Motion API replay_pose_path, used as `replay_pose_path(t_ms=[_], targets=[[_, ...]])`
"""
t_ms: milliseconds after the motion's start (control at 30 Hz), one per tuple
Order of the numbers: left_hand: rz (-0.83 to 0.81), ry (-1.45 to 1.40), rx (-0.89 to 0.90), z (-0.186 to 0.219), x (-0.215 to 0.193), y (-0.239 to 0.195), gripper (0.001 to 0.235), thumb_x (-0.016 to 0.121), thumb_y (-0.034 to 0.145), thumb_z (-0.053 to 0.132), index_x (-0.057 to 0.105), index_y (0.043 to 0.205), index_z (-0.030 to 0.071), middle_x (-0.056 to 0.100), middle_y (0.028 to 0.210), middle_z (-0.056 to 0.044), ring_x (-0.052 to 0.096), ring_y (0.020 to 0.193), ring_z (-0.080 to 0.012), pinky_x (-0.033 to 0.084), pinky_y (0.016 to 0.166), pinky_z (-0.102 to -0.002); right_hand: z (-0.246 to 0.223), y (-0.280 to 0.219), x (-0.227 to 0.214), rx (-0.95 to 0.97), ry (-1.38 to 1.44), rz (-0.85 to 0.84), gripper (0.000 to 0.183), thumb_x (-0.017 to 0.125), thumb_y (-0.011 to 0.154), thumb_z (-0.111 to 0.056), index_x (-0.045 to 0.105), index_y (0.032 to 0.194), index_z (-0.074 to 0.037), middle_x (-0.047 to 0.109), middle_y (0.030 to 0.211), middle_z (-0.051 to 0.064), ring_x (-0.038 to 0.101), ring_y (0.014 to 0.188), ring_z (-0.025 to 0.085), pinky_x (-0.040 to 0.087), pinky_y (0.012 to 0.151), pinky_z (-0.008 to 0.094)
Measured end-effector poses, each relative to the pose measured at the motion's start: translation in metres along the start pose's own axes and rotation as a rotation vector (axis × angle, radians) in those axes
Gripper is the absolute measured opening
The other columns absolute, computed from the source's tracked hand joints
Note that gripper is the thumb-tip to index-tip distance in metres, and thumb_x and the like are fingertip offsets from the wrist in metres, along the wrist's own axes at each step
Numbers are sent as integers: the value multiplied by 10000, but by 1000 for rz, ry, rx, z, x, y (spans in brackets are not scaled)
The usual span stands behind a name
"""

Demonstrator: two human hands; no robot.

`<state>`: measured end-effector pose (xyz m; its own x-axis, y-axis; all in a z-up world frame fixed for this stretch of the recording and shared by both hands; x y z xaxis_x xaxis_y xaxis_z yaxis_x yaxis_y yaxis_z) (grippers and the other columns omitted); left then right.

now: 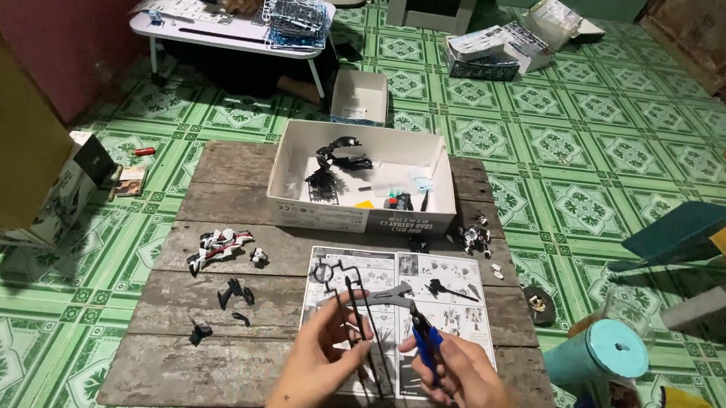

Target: The person uses blue nippers to cut small black plastic parts from a sprue and then cleans the edges of the cut parts. The person works at a wooden table with an instruction sheet and a box of parts nearby.

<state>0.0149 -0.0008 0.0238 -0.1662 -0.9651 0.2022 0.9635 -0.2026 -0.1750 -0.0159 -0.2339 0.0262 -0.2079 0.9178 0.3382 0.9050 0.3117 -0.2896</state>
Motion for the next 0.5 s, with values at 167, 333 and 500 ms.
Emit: replay_pose_path(t_ms=[167,333,500], targets=[[-35,-65,33,4,13,-2,514,789,1025,131,707,1530,78,718,1030,-59,724,899,-157,686,669,-314,2,-7,6,-50,94,-35,616,563,965,-427,677,1299,78,577,958,133,490,803,191,364,699,341],[37,-11,53,2,16,-3,408,802,1008,157,790,1410,85,814,1135,-50,654,744,-124,635,533,-276,17,-11,-7,24,409,-171,549,849,932,-195,473,1319,-92,573,1187,191,671,937,287,580,847,425],[7,-53,84,9,25,-8,404,789,986,93,738,1380,24,929,1286,-155,861,975,-197,766,625,-316,-23,-27,18,93,-205,132,225,813,968,-130,763,1017,84,1020,1061,326,596,444,179,450,483,279]])
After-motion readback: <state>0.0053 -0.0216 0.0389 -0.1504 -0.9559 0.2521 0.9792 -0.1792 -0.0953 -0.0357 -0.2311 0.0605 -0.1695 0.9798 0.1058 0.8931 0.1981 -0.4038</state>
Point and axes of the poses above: each hand's wrist, its own y-axis towards the middle knuckle, its own x-axis out of the palm, z = x × y, the point moved 5 cm from there along y, towards the middle knuckle
